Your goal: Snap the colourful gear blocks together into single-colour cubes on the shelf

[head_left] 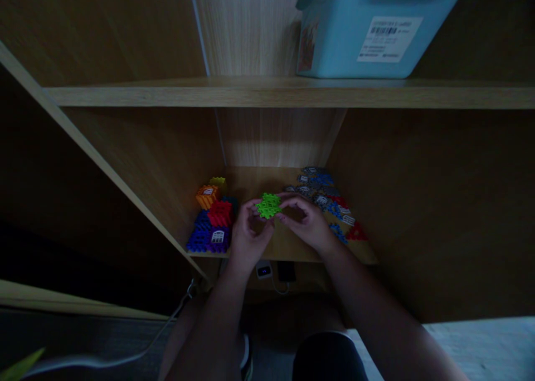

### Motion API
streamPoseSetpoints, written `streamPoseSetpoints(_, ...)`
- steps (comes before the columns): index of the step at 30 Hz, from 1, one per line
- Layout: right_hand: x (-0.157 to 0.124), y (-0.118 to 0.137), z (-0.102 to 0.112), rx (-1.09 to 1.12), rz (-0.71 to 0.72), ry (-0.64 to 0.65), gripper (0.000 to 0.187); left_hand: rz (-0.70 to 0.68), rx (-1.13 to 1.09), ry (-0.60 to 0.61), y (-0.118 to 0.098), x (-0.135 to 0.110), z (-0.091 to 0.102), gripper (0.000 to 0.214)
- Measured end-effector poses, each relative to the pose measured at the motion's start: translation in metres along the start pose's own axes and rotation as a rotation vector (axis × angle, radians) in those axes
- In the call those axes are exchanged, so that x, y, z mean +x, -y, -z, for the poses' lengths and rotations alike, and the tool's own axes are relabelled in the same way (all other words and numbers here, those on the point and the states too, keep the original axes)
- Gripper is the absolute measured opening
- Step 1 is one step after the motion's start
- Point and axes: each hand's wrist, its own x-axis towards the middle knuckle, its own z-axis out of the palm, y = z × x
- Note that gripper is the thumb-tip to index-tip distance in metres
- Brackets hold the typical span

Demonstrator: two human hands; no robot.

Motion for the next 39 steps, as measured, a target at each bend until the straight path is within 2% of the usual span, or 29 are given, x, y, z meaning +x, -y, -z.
streamPoseSetpoints(4,0.004,-0.008,0.002,0.167,-0.138,-0.154,0.027,-0.005,-0.053,0.027,-0.001,-0.004,0.003,0.048)
streamPoseSetpoints(6,0.006,-0.016,0.006,0.175,-0.197,-0.236,0.033,0.020,-0.091,0.143,-0.004,-0.006,0.006,0.049)
streamPoseSetpoints(8,0.006,-0.024,0.008,0.113,-0.239,-0.288,0.039,0.070,-0.146,0.311,-0.009,-0.007,0.010,0.049)
streamPoseSetpoints(12,0.005,-0.032,0.006,-0.053,-0.252,-0.201,0.042,0.210,-0.238,0.596,-0.016,-0.007,0.016,0.046)
streamPoseSetpoints(16,0.008,-0.030,0.000,-0.100,-0.203,-0.109,0.041,0.297,-0.285,0.751,-0.019,-0.007,0.020,0.050)
streamPoseSetpoints(24,0.019,-0.029,-0.008,-0.083,-0.196,-0.069,0.048,0.301,-0.310,0.800,-0.018,-0.004,0.018,0.049)
streamPoseSetpoints(39,0.019,-0.034,-0.010,-0.074,-0.197,-0.042,0.053,0.326,-0.307,0.816,-0.022,-0.002,0.016,0.049)
